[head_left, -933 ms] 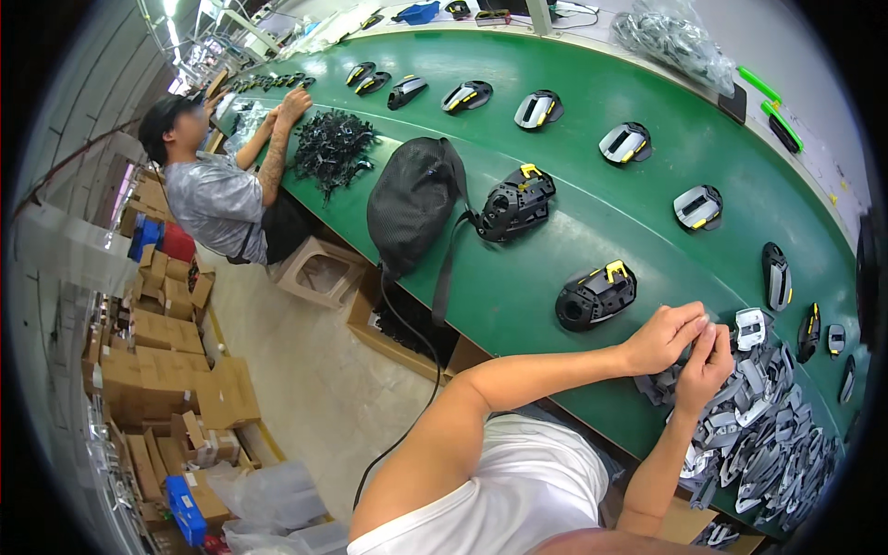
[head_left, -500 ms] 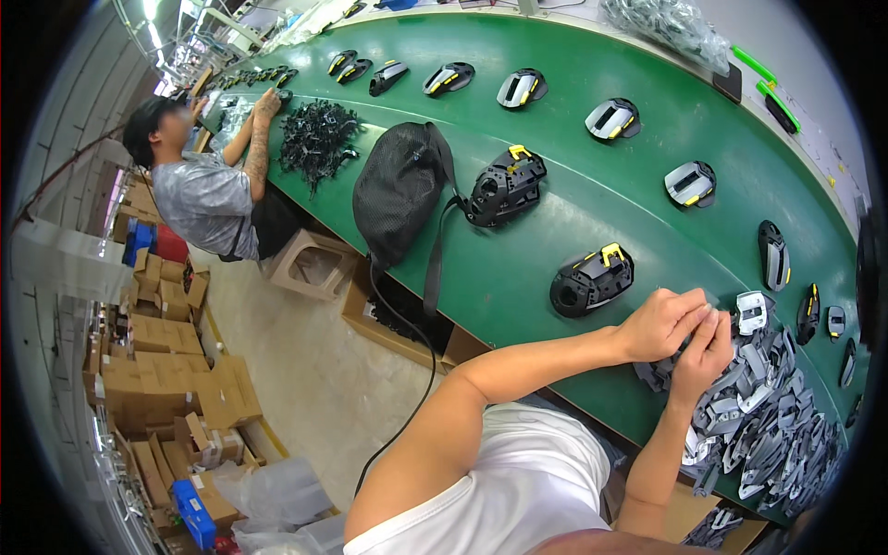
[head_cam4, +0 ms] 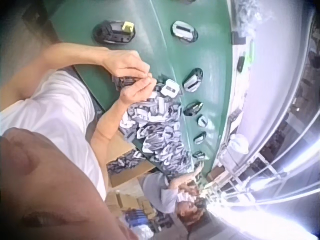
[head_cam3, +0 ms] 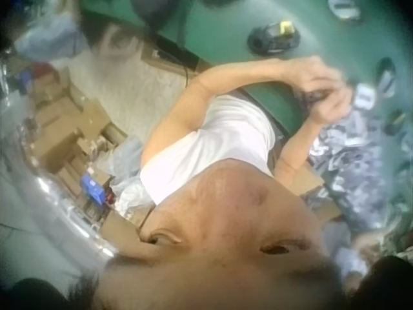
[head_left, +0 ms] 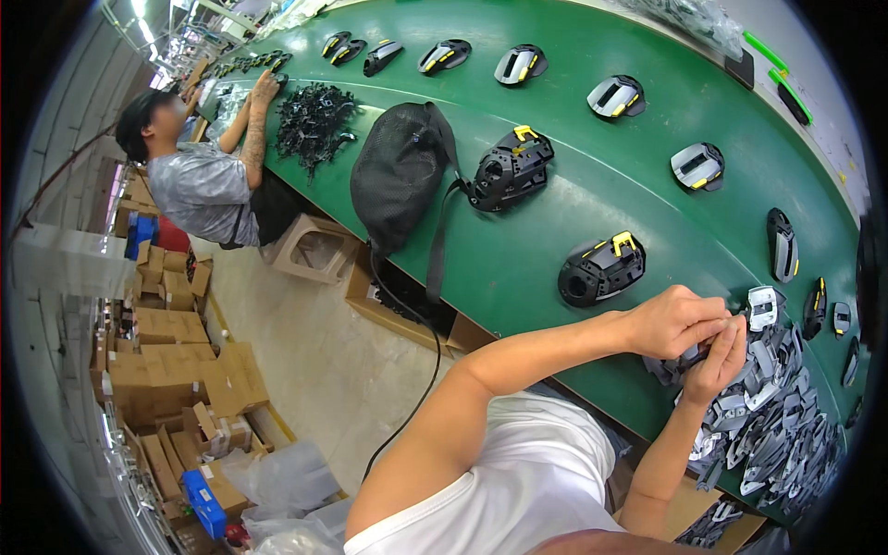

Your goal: The person assembles plastic mouse housings by hand, joining plastic components, yellow clips, and internal electronic parts.

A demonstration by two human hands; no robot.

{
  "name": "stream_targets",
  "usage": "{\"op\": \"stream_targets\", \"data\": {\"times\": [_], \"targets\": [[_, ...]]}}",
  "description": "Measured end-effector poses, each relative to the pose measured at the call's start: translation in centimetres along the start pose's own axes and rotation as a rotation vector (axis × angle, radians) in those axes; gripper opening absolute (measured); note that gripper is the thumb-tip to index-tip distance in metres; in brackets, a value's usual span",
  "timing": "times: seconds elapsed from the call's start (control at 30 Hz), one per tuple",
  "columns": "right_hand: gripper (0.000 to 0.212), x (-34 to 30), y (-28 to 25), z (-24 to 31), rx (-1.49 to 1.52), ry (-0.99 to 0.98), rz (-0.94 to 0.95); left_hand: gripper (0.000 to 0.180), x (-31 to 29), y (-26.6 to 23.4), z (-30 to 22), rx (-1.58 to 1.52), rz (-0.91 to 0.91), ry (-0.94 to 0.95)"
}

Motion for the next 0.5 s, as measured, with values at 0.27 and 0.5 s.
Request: {"op": "stream_targets", "data": {"times": [0.27, 0.5], "targets": [[0.031, 1.3, -0.4, 0.0, -0.409, -0.026, -0.002, 0.020, -0.4, 0.4, 1.3, 0.047, -0.024, -0.262], [0.023, 1.0, -0.2, 1.0, -0.366, -0.054, 0.030, 0.018, -0.5, 0.8, 2.0, 0.021, -0.023, -0.260]]}}
Point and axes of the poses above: each hand's wrist, its own x-axis towards the middle knuckle, its own y-axis out of the palm, z = x × y, the point moved 5 cm from there along x, towards the middle knuckle, and after that the axes turned 13 degrees about x, right-handed, at the moved point
